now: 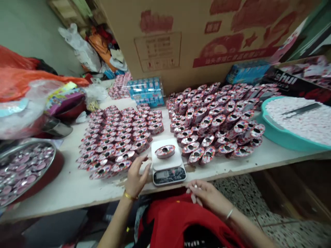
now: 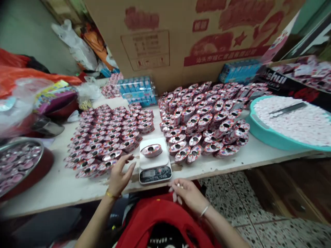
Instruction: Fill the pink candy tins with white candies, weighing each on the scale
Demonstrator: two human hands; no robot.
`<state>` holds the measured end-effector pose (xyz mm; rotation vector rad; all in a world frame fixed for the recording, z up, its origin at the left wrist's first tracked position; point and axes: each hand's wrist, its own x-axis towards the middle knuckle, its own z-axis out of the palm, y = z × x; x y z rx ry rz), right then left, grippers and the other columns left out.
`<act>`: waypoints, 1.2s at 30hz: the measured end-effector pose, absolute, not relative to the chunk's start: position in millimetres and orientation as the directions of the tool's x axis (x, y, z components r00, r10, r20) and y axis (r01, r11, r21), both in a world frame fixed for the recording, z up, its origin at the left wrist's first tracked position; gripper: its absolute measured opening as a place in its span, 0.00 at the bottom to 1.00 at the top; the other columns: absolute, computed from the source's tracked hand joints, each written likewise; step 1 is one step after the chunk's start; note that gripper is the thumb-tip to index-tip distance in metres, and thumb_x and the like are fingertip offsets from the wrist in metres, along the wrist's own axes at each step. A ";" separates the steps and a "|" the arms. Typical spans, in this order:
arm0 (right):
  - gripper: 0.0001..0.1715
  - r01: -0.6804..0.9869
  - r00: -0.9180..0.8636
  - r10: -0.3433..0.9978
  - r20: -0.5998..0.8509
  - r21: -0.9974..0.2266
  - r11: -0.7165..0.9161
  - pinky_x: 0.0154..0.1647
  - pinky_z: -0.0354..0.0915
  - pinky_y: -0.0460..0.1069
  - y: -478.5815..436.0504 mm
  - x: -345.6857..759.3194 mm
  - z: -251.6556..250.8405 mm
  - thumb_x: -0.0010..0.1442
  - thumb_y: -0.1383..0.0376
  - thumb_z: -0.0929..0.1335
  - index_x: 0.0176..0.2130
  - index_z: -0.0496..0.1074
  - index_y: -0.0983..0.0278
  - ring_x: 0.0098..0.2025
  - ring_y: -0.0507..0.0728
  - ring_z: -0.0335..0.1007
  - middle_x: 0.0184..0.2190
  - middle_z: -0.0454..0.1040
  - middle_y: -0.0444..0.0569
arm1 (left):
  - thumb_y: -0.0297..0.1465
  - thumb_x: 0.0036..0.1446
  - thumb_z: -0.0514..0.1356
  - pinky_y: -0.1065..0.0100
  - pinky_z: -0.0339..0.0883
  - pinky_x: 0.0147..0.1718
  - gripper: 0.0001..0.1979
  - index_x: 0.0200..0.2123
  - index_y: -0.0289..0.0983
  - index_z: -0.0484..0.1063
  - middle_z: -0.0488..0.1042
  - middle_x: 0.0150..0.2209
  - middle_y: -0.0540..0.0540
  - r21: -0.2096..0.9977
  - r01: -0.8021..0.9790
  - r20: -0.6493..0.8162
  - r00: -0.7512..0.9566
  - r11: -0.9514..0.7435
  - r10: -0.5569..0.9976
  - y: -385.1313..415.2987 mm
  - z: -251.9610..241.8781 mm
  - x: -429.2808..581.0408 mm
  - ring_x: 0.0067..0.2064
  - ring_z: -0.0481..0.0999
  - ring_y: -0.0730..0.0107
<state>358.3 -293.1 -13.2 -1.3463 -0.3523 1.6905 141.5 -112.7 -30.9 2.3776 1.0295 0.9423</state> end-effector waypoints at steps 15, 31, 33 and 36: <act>0.04 0.552 0.023 0.954 -0.299 -0.792 -0.261 0.24 0.55 0.44 -169.6 372.8 60.7 0.56 0.68 0.65 0.34 0.69 0.67 0.19 0.48 0.59 0.15 0.64 0.40 | 0.34 0.59 0.52 0.62 0.62 0.43 0.14 0.47 0.36 0.66 0.70 0.39 0.41 0.424 0.714 0.360 0.432 -0.557 0.827 -142.0 -100.3 104.8 0.43 0.68 0.61; 0.10 0.868 -0.129 0.989 -0.075 -0.491 0.076 0.42 0.61 0.48 -127.7 353.4 54.5 0.53 0.73 0.68 0.39 0.71 0.69 0.40 0.54 0.64 0.40 0.67 0.53 | 0.34 0.59 0.53 0.62 0.62 0.42 0.14 0.47 0.36 0.67 0.71 0.40 0.41 0.396 0.715 0.391 0.435 -0.575 0.811 -140.4 -100.7 102.1 0.43 0.70 0.61; 0.08 0.827 -0.131 0.991 0.016 -0.550 0.118 0.44 0.61 0.49 -138.2 370.6 71.2 0.55 0.71 0.68 0.38 0.71 0.68 0.41 0.54 0.64 0.40 0.67 0.53 | 0.34 0.59 0.53 0.63 0.62 0.42 0.14 0.47 0.36 0.67 0.71 0.39 0.41 0.399 0.712 0.392 0.437 -0.578 0.809 -140.1 -101.2 101.9 0.42 0.70 0.62; 0.07 0.791 0.108 0.975 0.194 -0.611 0.033 0.46 0.60 0.50 -164.1 429.5 102.2 0.56 0.65 0.69 0.37 0.72 0.65 0.45 0.55 0.64 0.40 0.69 0.52 | 0.34 0.58 0.53 0.63 0.62 0.41 0.14 0.46 0.36 0.67 0.71 0.39 0.41 0.406 0.712 0.390 0.432 -0.573 0.813 -140.1 -101.4 101.5 0.42 0.69 0.62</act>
